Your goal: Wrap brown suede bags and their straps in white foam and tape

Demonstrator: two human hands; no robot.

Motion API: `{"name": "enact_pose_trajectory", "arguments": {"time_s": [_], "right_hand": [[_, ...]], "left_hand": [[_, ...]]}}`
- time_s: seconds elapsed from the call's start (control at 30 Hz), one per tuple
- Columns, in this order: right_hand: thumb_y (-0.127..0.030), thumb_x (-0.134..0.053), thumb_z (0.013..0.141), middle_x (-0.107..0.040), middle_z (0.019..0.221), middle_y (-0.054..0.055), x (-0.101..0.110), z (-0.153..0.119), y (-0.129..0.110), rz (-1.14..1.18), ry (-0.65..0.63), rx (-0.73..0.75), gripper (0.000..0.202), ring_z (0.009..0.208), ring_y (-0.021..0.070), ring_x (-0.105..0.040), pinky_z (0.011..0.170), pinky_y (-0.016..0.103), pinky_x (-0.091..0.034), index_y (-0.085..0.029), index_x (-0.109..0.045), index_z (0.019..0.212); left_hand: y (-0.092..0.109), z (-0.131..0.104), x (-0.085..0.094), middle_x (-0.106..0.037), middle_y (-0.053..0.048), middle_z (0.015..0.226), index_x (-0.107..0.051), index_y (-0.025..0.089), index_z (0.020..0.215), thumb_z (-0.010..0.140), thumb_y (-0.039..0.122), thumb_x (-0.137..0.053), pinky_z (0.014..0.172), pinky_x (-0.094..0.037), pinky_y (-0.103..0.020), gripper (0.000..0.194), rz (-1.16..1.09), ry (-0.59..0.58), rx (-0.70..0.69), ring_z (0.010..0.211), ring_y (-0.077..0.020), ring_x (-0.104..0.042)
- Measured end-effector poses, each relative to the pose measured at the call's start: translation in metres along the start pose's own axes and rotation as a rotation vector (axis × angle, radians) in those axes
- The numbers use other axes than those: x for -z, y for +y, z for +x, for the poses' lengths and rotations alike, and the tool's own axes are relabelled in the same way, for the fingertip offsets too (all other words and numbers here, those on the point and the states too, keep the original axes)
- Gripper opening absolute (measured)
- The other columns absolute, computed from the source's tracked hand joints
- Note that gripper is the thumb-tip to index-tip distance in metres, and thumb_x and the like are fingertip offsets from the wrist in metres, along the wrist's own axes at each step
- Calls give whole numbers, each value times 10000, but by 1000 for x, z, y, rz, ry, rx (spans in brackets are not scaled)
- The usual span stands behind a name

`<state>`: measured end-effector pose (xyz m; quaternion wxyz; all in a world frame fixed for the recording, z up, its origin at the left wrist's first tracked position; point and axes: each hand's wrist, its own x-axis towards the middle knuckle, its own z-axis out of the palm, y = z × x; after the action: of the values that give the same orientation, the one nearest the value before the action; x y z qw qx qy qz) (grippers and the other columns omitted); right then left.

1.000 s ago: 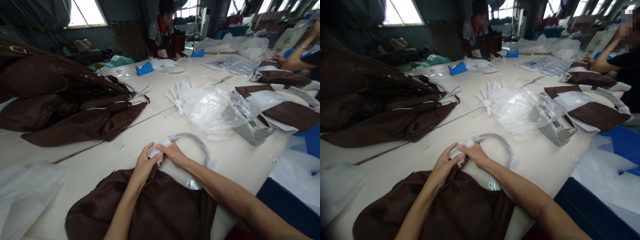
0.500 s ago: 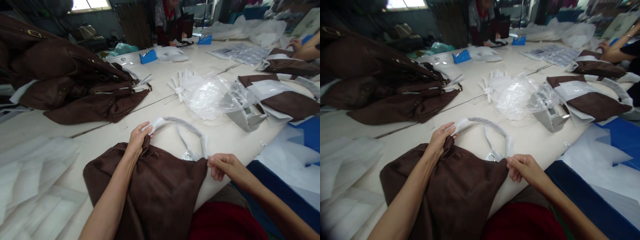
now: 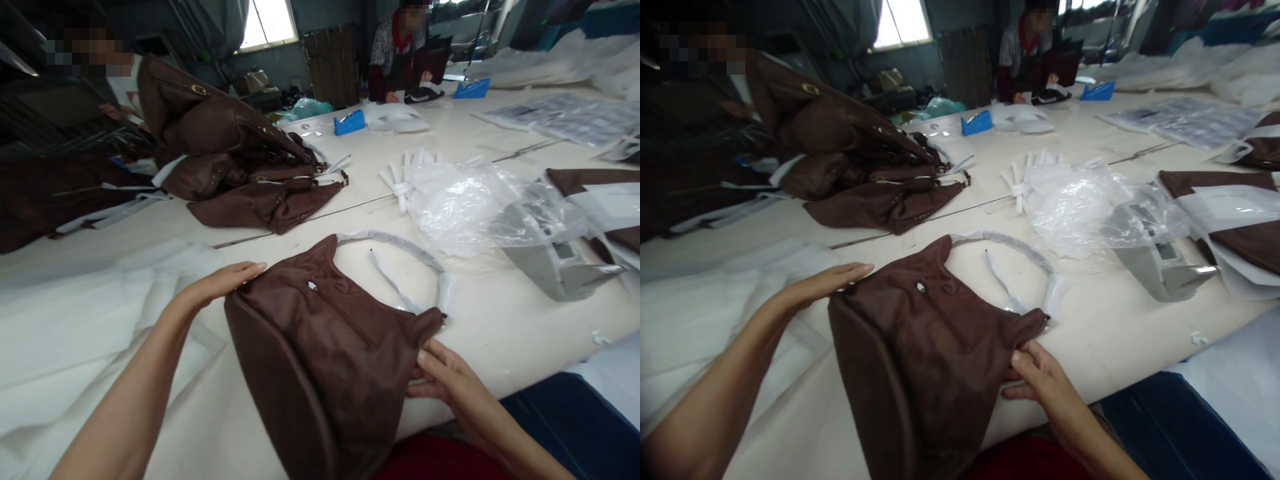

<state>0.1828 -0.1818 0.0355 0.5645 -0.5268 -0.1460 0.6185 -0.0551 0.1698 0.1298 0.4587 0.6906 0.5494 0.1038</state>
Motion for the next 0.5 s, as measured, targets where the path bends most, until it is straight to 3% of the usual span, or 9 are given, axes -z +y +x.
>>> {"name": "enact_pose_trajectory", "arguments": {"time_s": [0.1,0.2,0.27,0.33,0.4,0.47,0.5], "right_hand": [[-560,-746,736,-718,995,108,5,45,-45,-4,79,158,460,847,252,-678,723,373,-555,-174,-633,960],[-597,-739,698,-722,930,107,20,84,-92,-124,260,340,466,860,269,-671,714,363,-551,-169,-658,866],[-599,-682,760,-721,1026,101,29,90,-112,-340,402,448,452,979,285,-658,814,395,-549,-186,-690,942],[-565,-610,847,-690,1189,92,31,77,-119,-601,496,585,429,1145,297,-609,965,448,-500,-222,-692,1092],[-506,-557,910,-601,1368,89,26,51,-115,-861,453,754,437,1304,292,-510,1106,480,-389,-250,-645,1252],[-472,-553,929,-498,1485,70,17,26,-104,-1136,249,826,476,1401,284,-409,1194,497,-253,-286,-576,1367],[-475,-568,924,-450,1523,61,13,16,-98,-1261,108,791,517,1428,287,-370,1212,512,-202,-305,-534,1411]], "left_hand": [[-27,-34,-2,-744,-93,1007,-744,182,885,582,556,-834,811,-504,-291,489,-87,-12,43,1014,-296,-644],[-51,-70,-22,-739,-85,951,-675,188,1130,575,575,-834,708,-527,-300,695,-270,12,88,892,-273,-686],[-63,-91,-37,-730,-87,919,-617,175,1218,600,615,-802,657,-530,-313,781,-242,96,122,812,-264,-694],[-67,-109,-49,-724,-112,984,-598,172,1238,651,673,-728,716,-552,-362,782,-141,270,57,872,-288,-694],[-63,-121,-60,-694,-125,1154,-587,216,1272,759,672,-620,881,-536,-434,687,-7,397,-122,1053,-317,-659],[-56,-125,-71,-630,-84,1320,-565,299,1330,852,596,-547,1021,-463,-476,563,179,380,-392,1214,-321,-582],[-53,-124,-77,-607,-52,1366,-551,347,1354,869,559,-545,1053,-436,-483,529,287,337,-545,1250,-319,-560]]}}
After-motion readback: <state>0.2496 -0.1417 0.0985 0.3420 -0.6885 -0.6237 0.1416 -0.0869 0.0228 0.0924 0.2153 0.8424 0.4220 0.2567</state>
